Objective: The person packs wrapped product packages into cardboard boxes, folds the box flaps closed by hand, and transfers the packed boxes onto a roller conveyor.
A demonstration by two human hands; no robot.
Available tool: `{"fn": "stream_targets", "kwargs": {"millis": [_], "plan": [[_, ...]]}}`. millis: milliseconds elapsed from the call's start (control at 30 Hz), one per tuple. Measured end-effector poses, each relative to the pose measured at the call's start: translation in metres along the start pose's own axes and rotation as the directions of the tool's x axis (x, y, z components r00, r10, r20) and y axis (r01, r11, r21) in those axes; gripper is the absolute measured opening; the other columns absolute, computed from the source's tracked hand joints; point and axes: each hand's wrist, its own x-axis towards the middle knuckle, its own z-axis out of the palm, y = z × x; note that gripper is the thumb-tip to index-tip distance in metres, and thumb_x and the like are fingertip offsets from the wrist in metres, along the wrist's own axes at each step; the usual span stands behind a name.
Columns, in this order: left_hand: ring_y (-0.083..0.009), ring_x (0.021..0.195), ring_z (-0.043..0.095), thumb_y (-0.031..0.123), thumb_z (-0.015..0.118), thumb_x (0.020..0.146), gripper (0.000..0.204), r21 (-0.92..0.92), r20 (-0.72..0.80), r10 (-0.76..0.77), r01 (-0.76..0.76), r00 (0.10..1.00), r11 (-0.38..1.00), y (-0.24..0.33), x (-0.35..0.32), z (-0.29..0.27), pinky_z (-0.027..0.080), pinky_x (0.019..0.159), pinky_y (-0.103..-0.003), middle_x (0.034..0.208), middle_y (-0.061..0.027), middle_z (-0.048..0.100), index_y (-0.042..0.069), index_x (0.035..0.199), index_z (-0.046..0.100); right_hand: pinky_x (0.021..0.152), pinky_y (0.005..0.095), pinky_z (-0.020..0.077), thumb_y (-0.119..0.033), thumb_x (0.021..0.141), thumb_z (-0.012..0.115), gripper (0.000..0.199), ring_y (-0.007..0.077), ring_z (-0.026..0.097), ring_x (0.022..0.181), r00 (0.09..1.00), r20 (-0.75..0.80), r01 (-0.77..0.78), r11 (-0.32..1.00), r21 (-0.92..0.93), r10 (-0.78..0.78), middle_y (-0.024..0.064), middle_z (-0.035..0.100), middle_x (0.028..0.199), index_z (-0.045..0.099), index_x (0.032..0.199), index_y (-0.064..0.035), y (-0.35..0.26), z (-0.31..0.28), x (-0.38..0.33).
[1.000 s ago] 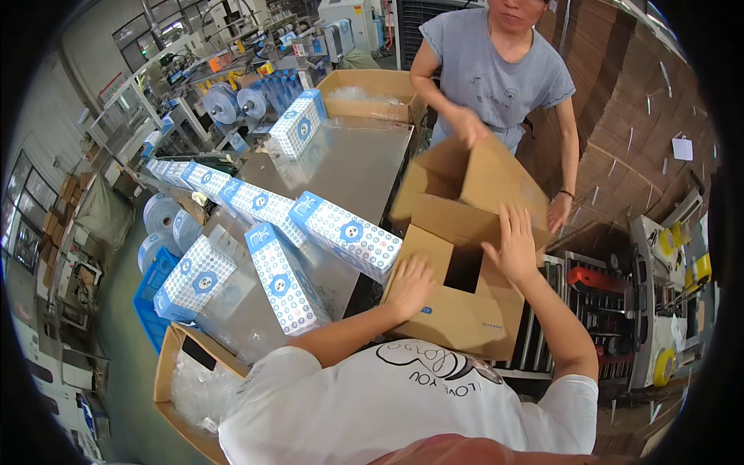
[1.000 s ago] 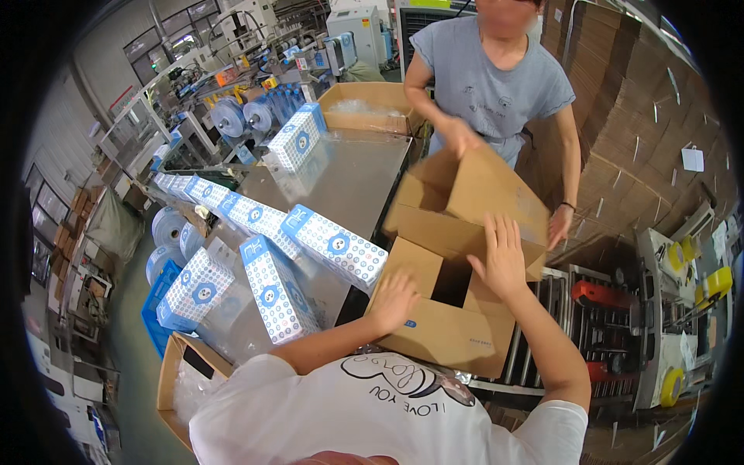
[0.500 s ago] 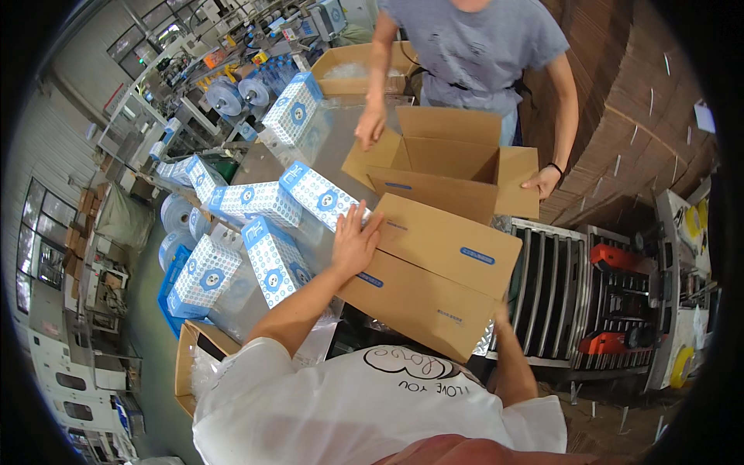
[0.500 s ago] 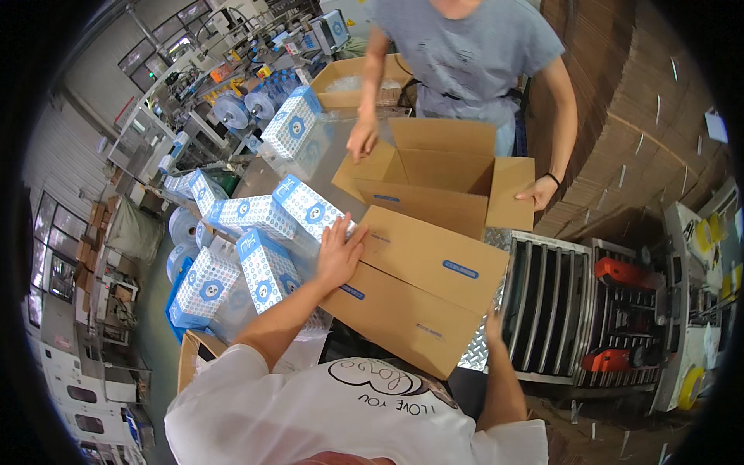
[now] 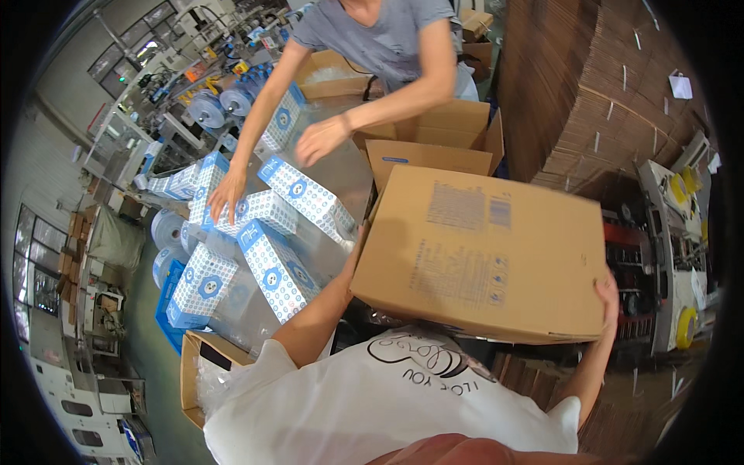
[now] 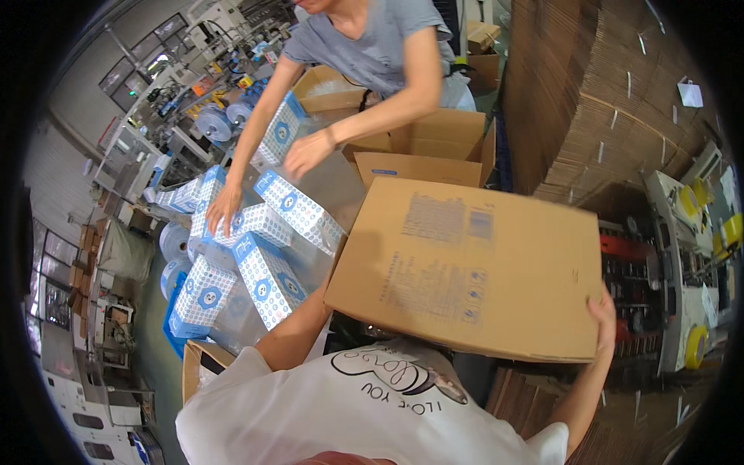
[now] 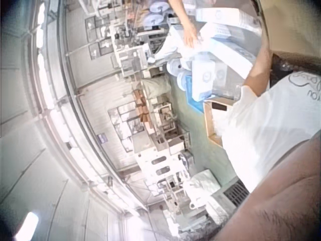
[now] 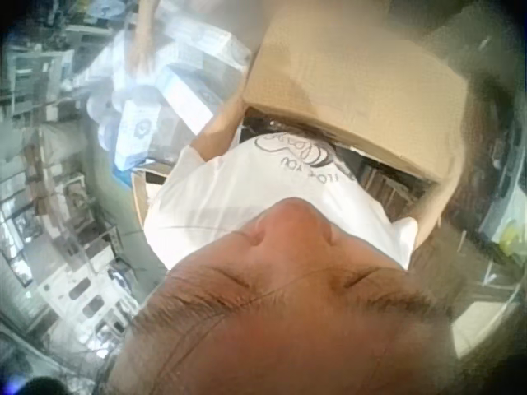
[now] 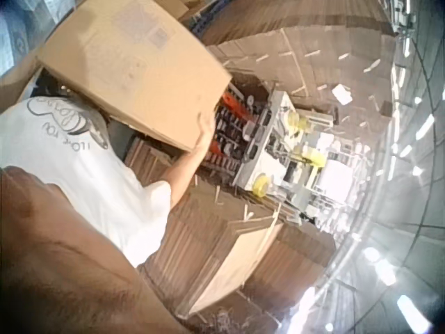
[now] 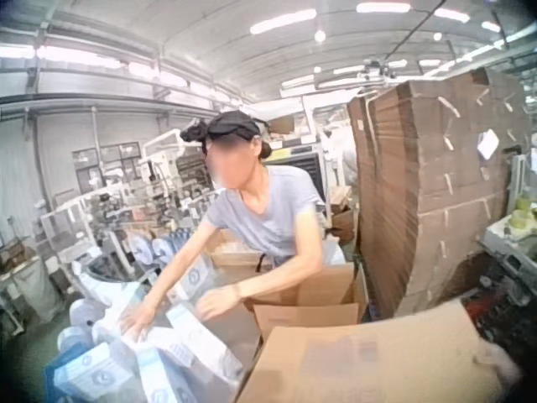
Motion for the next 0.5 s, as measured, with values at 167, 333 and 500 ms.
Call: {"fn": "stream_targets", "kwargs": {"millis": [167, 333, 500], "plan": [[-0.0207, 0.122, 0.050, 0.068, 0.036, 0.092, 0.078, -0.097, 0.042, -0.238, 0.241, 0.970, 0.966, -0.035, 0.000, -0.056, 0.045, 0.098, -0.038, 0.138, -0.0074, 0.050, 0.011, 0.144, 0.040, 0.099, 0.0311, 0.0413, -0.009, 0.078, 0.057, 0.063, 0.0220, 0.053, 0.117, 0.997, -0.023, 0.065, 0.993, -0.098, -0.067, 0.0128, 0.054, 0.131, 0.043, 0.139, -0.0002, -0.036, 0.126, 0.020], [-0.0215, 0.131, 0.042, 0.061, 0.035, 0.096, 0.074, 0.405, -0.146, -0.287, 0.322, 0.947, 0.856, -0.102, 0.017, -0.103, 0.038, 0.106, -0.036, 0.146, -0.0079, 0.042, 0.009, 0.148, 0.030, 0.098, 0.0299, 0.0395, -0.003, 0.081, 0.052, 0.062, 0.0175, 0.049, 0.118, 0.996, 0.085, 0.014, 0.981, -0.194, 0.003, 0.0078, 0.054, 0.127, 0.038, 0.141, -0.0013, -0.023, 0.194, 0.048], [-0.0235, 0.135, 0.033, 0.060, 0.043, 0.095, 0.081, 0.224, -0.022, -0.300, 0.297, 0.954, 0.928, -0.107, 0.039, 0.009, 0.030, 0.109, -0.040, 0.150, -0.0125, 0.031, 0.007, 0.151, 0.020, 0.069, 0.0306, 0.0541, -0.028, 0.097, 0.049, 0.044, 0.0188, 0.063, 0.087, 0.736, 0.372, -0.332, 0.781, -0.529, 0.565, 0.0135, 0.062, 0.102, 0.043, 0.129, 0.0019, 0.105, 0.223, 0.091]]}}
